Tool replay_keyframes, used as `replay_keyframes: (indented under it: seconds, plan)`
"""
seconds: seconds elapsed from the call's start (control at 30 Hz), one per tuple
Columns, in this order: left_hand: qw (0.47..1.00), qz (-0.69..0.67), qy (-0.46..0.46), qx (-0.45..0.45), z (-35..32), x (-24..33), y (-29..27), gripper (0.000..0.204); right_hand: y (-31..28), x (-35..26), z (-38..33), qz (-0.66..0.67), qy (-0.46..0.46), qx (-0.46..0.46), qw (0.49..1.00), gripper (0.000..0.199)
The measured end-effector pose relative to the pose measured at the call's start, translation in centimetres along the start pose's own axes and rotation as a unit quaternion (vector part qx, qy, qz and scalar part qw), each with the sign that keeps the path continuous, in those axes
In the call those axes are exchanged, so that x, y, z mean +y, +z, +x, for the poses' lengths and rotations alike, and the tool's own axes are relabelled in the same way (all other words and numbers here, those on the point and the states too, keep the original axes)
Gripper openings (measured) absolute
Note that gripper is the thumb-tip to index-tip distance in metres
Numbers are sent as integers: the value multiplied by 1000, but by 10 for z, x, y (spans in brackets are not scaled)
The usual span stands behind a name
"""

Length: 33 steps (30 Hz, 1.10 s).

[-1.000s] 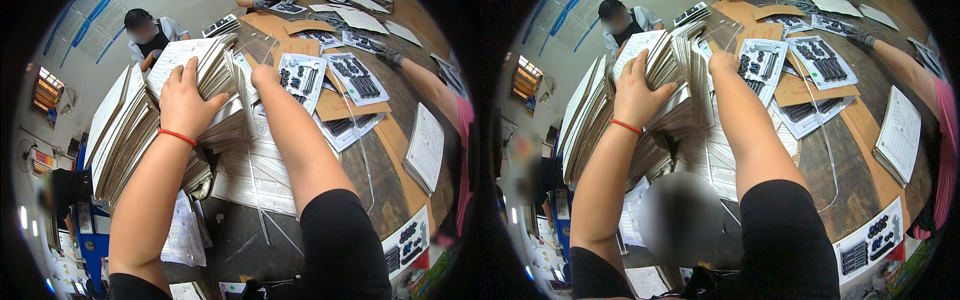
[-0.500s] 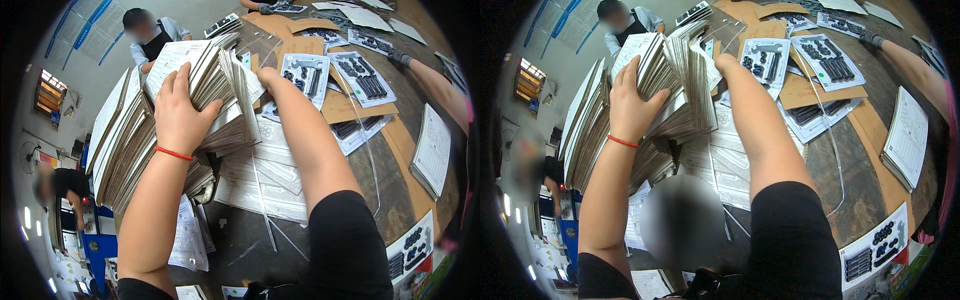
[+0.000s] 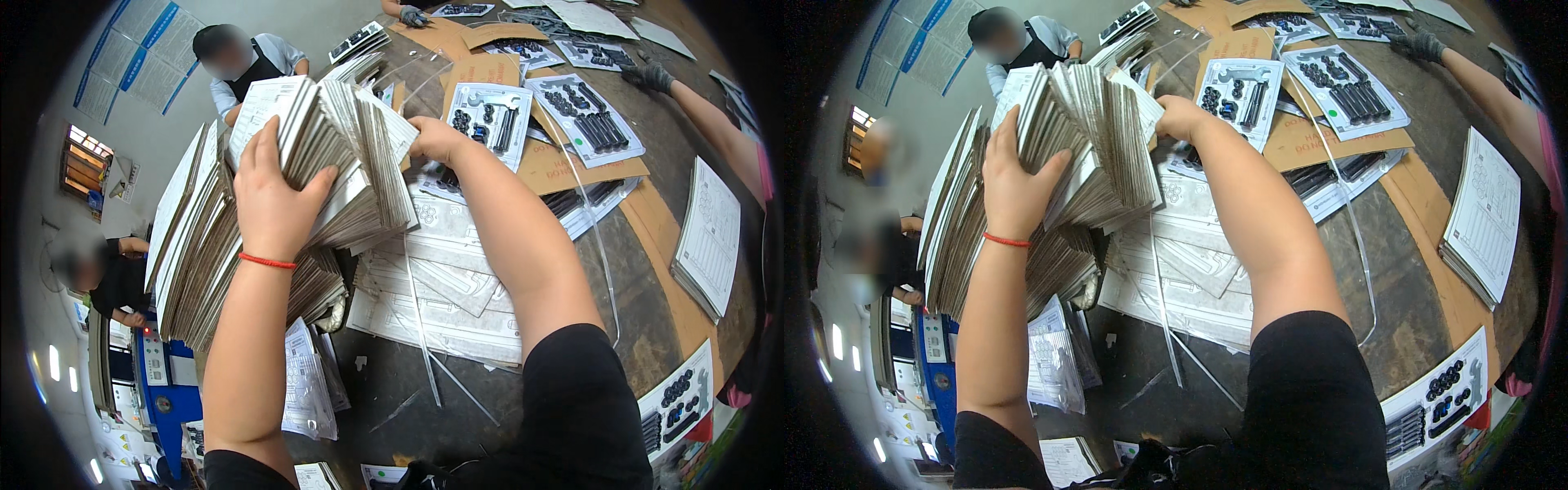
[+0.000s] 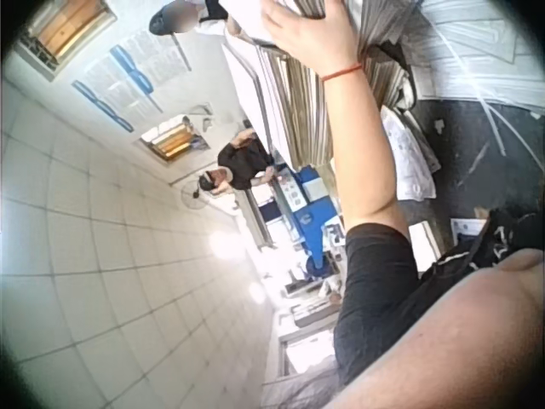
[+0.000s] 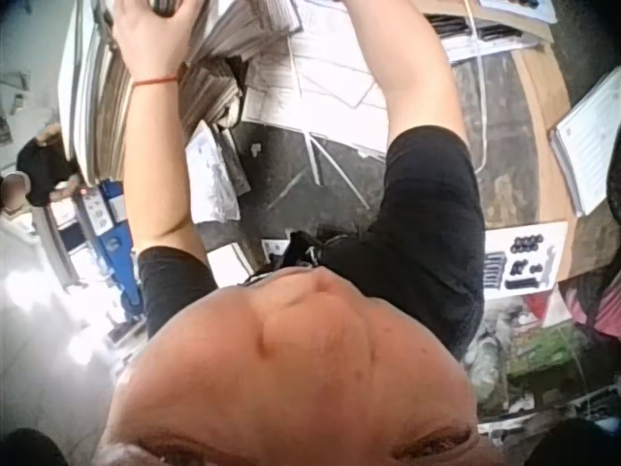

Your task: The person uses a red utility knife to cut plastic blister packaging and removes black cylindrical tools and small black parts. They place the parts into a white cardboard backing tray and stack the completed trays on the table.

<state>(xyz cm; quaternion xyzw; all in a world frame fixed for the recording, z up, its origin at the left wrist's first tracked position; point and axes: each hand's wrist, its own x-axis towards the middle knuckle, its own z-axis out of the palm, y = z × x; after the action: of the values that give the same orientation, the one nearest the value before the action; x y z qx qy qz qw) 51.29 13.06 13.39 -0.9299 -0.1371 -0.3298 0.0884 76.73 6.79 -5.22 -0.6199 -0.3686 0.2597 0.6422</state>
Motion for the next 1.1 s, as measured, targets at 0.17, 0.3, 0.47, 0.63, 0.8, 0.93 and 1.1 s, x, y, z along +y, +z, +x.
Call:
replay_keyframes:
  seconds: [0.17, 0.3, 0.47, 0.63, 0.8, 0.93, 1.1]
  plan:
    - [999, 8, 21, 26, -4, -6, -2, 80, 11, 9, 10, 108, -8, 27, 994, 46]
    - [1000, 0, 14, 22, -10, -15, -3, 83, 30, -1, 4, 78, 45, 89, 992, 38]
    - [1000, -21, 19, 13, -4, -7, 4, 81, 19, 26, 25, -140, -22, 227, 963, 28]
    - [1000, -9, 1, -16, -11, -13, 2, 78, 32, 11, 28, -178, 140, 192, 955, 63]
    - [1000, -13, 9, -19, -4, -8, 3, 78, 20, 21, 50, -40, 217, 185, 958, 53]
    - [1000, -15, 13, -12, -2, -6, 8, 77, 12, 26, 55, -45, 255, 170, 951, 43]
    - [1000, -6, -4, -16, -9, -12, 4, 77, 19, -8, 16, 189, 258, 133, 938, 8]
